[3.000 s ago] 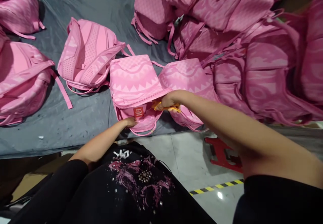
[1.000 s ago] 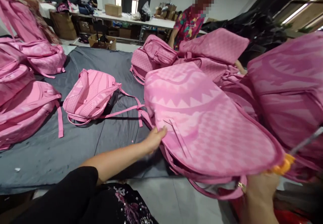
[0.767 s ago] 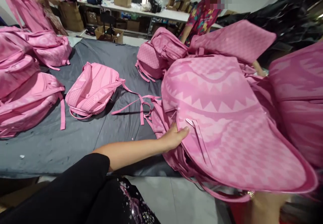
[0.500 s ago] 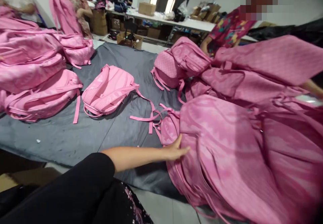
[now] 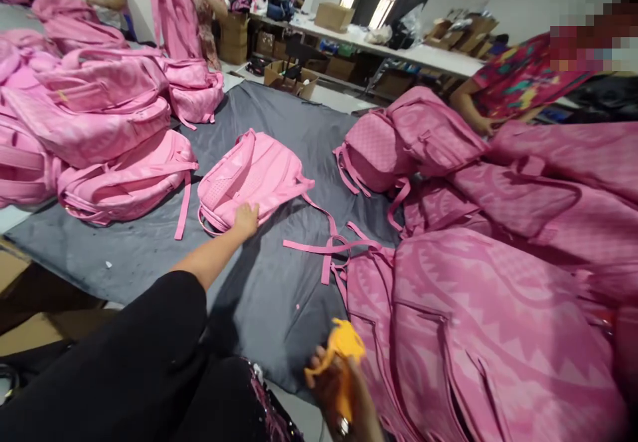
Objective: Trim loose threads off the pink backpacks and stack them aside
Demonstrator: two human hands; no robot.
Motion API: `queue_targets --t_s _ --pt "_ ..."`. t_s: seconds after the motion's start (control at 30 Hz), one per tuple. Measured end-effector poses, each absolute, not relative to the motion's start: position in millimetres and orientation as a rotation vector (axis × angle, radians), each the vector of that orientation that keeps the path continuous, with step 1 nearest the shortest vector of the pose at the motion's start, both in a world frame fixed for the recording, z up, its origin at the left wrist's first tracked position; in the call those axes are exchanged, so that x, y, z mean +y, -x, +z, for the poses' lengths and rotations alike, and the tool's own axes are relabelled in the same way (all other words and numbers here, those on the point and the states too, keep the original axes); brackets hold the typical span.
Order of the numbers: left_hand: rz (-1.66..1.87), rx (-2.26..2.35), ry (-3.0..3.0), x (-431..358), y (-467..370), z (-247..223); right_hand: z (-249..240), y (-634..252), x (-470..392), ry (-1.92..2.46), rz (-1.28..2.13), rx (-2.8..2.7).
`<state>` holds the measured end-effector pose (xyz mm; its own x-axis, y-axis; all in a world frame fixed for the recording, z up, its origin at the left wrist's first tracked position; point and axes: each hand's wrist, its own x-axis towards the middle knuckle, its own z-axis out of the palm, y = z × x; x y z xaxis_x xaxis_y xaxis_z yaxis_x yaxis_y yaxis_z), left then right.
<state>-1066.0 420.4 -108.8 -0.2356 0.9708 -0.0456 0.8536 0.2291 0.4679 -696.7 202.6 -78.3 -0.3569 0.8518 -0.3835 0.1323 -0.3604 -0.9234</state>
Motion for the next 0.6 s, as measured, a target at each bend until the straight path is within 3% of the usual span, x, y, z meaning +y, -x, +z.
queue_targets --t_s 0.17,0.27,0.43,0.6 --pt "0.473 1.853 -1.814 315.3 1052.9 -153.8 -112.0 778.8 175.1 1.328 2.039 -1.032" --pt "0.513 1.679 -1.87 246.7 1060.4 -160.1 -104.9 792.8 187.3 1.42 1.792 -1.128" --pt "0.939 1.471 -1.735 195.6 1087.9 -140.2 -98.1 805.1 237.8 1.575 1.569 -1.351" --pt "0.963 2.098 -1.567 198.4 1107.3 -131.4 -115.0 817.1 254.5 1.791 1.114 -1.929"
